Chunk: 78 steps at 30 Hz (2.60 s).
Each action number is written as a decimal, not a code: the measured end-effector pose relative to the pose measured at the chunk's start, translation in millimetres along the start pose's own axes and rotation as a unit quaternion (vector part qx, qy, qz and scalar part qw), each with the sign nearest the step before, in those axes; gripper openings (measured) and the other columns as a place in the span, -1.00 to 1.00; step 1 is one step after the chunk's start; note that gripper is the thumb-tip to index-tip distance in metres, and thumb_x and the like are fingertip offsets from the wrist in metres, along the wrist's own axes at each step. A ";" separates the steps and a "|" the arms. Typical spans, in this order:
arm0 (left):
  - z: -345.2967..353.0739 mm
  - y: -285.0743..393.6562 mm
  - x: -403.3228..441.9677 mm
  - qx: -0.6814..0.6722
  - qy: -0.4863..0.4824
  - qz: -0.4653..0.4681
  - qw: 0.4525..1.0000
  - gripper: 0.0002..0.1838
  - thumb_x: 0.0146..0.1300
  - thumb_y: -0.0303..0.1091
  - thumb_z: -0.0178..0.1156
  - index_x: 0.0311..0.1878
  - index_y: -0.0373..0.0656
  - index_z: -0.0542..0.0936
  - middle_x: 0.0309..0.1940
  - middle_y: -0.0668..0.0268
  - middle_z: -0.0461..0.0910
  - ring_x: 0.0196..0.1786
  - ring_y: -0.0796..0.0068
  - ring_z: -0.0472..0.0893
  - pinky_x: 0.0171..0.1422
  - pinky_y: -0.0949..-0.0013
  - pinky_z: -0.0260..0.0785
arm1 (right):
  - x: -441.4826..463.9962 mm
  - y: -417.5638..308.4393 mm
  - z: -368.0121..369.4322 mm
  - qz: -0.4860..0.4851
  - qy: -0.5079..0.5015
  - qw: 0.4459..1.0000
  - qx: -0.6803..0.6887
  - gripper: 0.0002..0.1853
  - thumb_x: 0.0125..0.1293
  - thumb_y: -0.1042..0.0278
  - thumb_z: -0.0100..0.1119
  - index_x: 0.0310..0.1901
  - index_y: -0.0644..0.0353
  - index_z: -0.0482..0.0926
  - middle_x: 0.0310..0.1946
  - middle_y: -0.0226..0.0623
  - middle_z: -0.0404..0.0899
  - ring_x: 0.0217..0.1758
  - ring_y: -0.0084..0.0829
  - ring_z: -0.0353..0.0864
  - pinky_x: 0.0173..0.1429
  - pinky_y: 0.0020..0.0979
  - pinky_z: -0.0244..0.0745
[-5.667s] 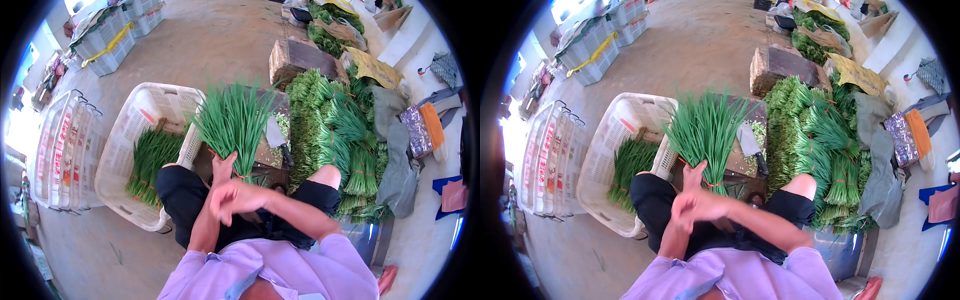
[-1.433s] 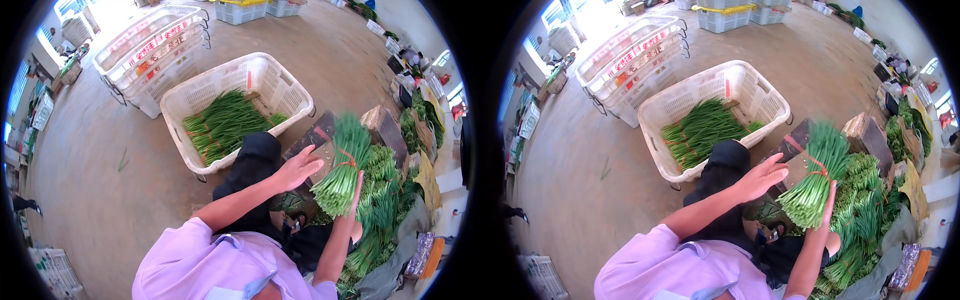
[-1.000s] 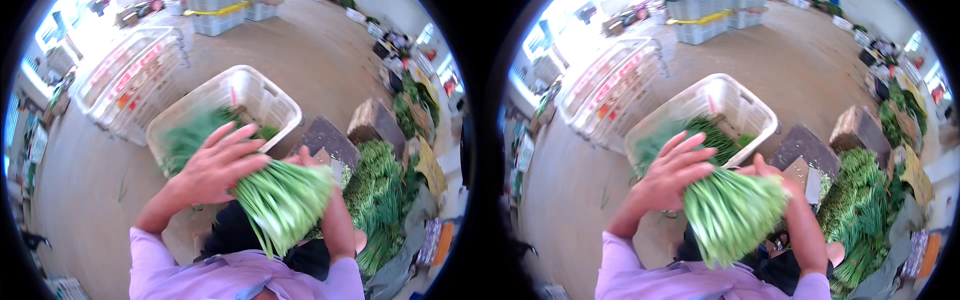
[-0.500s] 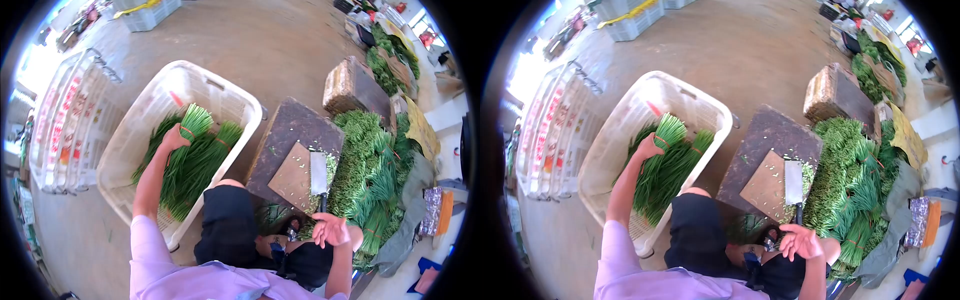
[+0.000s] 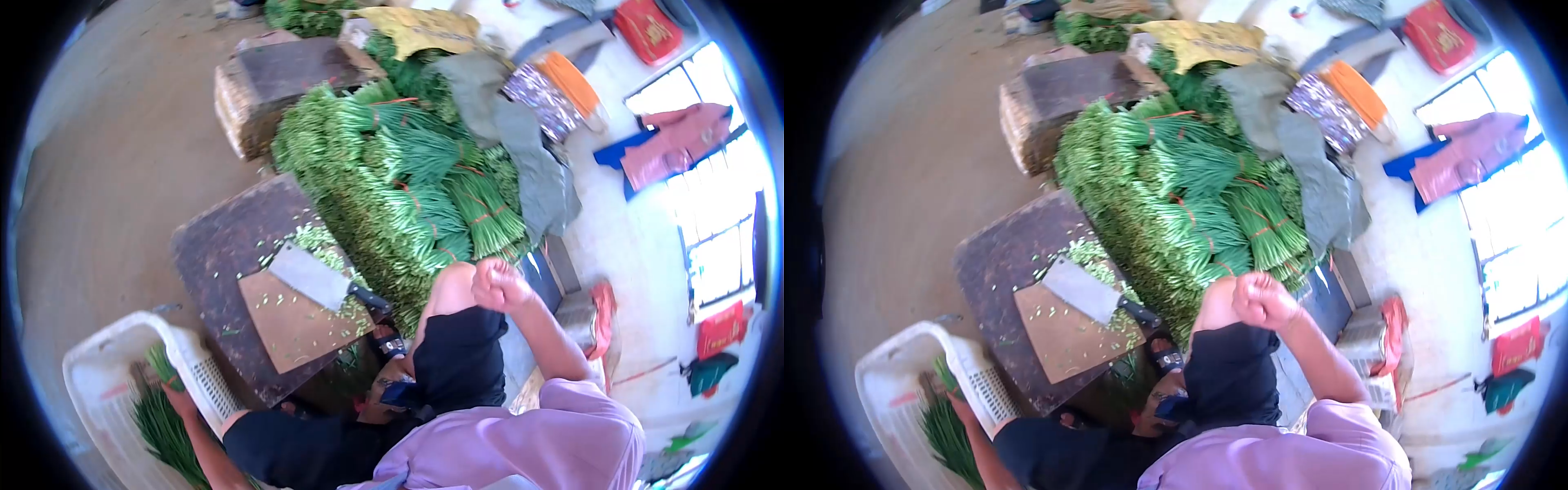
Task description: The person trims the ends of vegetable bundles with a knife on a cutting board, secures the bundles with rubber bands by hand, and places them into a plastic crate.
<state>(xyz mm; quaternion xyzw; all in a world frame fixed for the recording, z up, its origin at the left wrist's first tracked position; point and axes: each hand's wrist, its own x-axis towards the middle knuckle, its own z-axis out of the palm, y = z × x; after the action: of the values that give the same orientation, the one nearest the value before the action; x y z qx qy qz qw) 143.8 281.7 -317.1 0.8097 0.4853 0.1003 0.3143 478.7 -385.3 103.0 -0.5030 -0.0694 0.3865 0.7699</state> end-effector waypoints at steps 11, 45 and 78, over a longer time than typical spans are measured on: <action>-93.8 34.8 -109.6 -0.286 -0.159 -0.077 0.942 -0.33 0.22 -0.31 0.40 0.34 -0.32 0.38 0.17 -0.05 0.55 0.23 0.10 0.56 0.33 0.12 0.40 | 6.0 -8.7 -313.8 0.115 0.377 0.609 -0.689 -0.41 0.21 -0.08 0.45 0.02 0.27 0.55 -0.18 -0.03 0.69 -0.05 -0.16 0.73 -0.01 -0.12 0.63; -163.1 499.1 -351.1 -0.061 -0.060 0.345 0.935 -0.13 -0.03 -0.53 0.49 0.42 -0.27 0.36 0.45 0.03 0.36 0.42 0.11 0.44 0.48 0.14 0.30 | -63.0 -104.7 -67.2 0.108 -0.017 0.986 -0.123 -0.30 0.42 -0.07 0.25 0.39 0.26 0.37 0.18 -0.15 0.60 0.10 -0.33 0.69 0.23 -0.25 0.62; 1.5 465.8 -201.4 0.130 -0.134 0.228 0.956 0.51 -0.34 0.11 0.68 0.58 -0.40 -0.05 0.43 -0.20 0.29 0.49 -0.12 0.31 0.57 0.01 0.17 | 69.4 63.8 -19.6 -0.080 0.011 0.855 -0.512 -0.54 0.36 0.38 0.18 0.21 0.27 0.27 -0.36 0.16 0.59 -0.27 0.21 0.64 -0.17 0.07 0.50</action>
<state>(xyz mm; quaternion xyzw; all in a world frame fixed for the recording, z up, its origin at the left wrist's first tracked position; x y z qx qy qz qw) 378.7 -44.2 -7.1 0.9386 0.2498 -0.0040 0.2377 502.9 -340.8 21.0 -0.8230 -0.2887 0.2278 0.4329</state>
